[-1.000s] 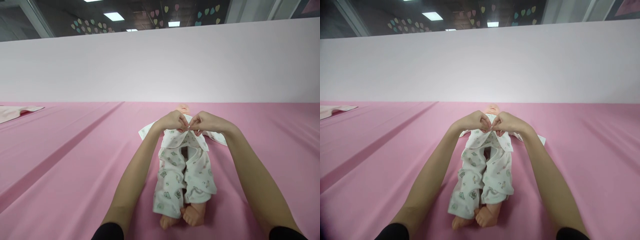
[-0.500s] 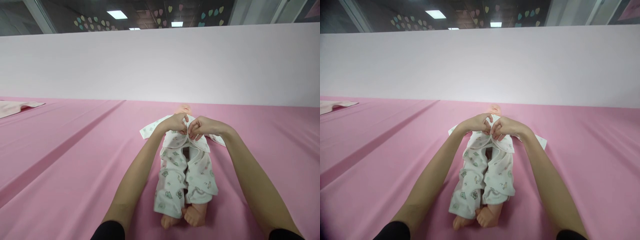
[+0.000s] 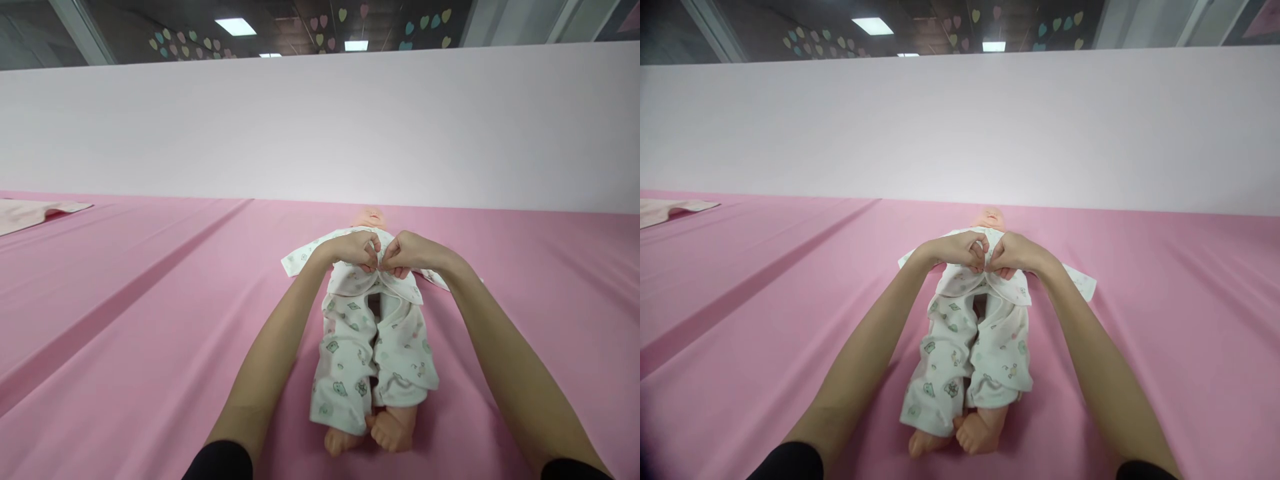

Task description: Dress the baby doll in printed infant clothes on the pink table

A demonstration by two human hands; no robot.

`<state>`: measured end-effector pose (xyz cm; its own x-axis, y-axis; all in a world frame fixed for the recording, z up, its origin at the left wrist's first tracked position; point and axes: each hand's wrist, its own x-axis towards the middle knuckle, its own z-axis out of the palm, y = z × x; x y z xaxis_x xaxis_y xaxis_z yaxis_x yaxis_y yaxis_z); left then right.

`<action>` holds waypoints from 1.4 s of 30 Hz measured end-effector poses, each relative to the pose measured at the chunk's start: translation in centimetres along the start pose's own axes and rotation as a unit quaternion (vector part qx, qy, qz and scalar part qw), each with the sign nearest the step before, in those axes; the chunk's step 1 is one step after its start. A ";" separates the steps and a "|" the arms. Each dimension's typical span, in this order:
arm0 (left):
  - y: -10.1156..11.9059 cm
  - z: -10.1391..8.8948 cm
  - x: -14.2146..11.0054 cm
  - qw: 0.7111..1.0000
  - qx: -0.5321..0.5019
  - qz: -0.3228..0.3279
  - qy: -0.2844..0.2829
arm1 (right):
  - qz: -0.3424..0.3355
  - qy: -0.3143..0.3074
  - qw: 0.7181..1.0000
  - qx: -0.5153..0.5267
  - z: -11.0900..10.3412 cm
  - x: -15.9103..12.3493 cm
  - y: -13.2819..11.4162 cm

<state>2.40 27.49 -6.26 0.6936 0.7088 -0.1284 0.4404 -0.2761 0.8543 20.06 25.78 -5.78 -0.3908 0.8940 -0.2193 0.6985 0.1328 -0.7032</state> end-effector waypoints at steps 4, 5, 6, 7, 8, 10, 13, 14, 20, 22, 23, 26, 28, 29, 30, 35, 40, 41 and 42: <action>-0.5 -0.3 0.2 0.998 -0.056 0.004 -0.027 | -0.011 -0.028 0.999 0.020 -0.2 -0.2 -0.1; -0.7 -0.3 0.3 0.997 -0.069 0.008 -0.033 | -0.009 -0.030 0.999 0.020 -0.2 -0.2 -0.1; -0.9 -0.4 0.4 0.996 -0.078 0.012 -0.037 | -0.007 -0.029 0.999 0.018 -0.2 -0.3 -0.1; -1.0 -0.4 0.5 0.996 -0.083 0.016 -0.040 | -0.005 -0.025 1.000 0.014 -0.1 -0.3 -0.2; -1.1 -0.4 0.4 0.996 -0.084 0.018 -0.039 | -0.002 -0.018 1.000 0.007 0.0 -0.3 -0.3; -1.0 -0.5 0.2 0.996 -0.076 0.014 -0.032 | -0.002 0.003 1.000 -0.016 0.2 -0.3 -0.5; -0.8 -0.4 -0.2 0.998 -0.056 -0.004 -0.018 | -0.013 0.031 0.997 -0.073 0.8 -0.4 -0.8; -0.7 -0.3 -0.3 0.999 -0.048 -0.009 -0.013 | -0.016 0.038 0.995 -0.094 1.0 -0.4 -1.0; -0.3 0.3 0.1 1.000 -0.004 0.004 0.022 | -0.019 0.091 0.956 -0.277 2.2 -0.7 -2.1; -0.3 0.6 0.3 0.999 0.024 0.008 0.028 | -0.029 0.101 0.944 -0.312 2.4 -0.5 -2.2; -0.4 0.6 0.3 0.999 0.034 0.006 0.037 | -0.031 0.096 0.947 -0.306 2.4 -0.4 -2.0; -1.4 0.9 0.4 0.997 0.022 0.004 0.072 | -0.018 0.037 0.985 -0.167 2.3 0.3 -0.8; -2.4 1.1 0.5 0.996 -0.022 0.017 0.088 | -0.007 -0.005 1.000 -0.022 2.2 0.6 0.4; -2.9 1.3 0.5 0.994 -0.046 0.029 0.092 | -0.004 -0.018 0.999 0.041 2.1 0.6 0.9; -3.4 1.5 0.5 0.992 -0.065 0.044 0.099 | -0.003 -0.024 0.996 0.091 2.1 0.6 1.4; -4.3 4.7 -0.1 0.961 0.037 0.117 0.248 | 0.027 0.037 0.984 0.170 2.9 -0.2 2.5; -4.4 8.8 -2.3 0.868 0.311 0.163 0.350 | 0.034 0.199 0.953 0.224 5.2 -1.2 3.3; -4.6 9.3 -2.8 0.865 0.320 0.162 0.352 | 0.025 0.243 0.946 0.215 5.9 -1.4 3.4; -4.8 9.8 -3.3 0.865 0.317 0.160 0.355 | 0.013 0.292 0.937 0.190 6.8 -1.6 3.5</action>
<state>3.56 20.16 -14.87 0.4116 0.6884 0.5972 0.6711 -0.6723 0.3125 19.07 21.96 -12.47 0.0959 0.9913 0.0904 0.3959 0.0454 -0.9172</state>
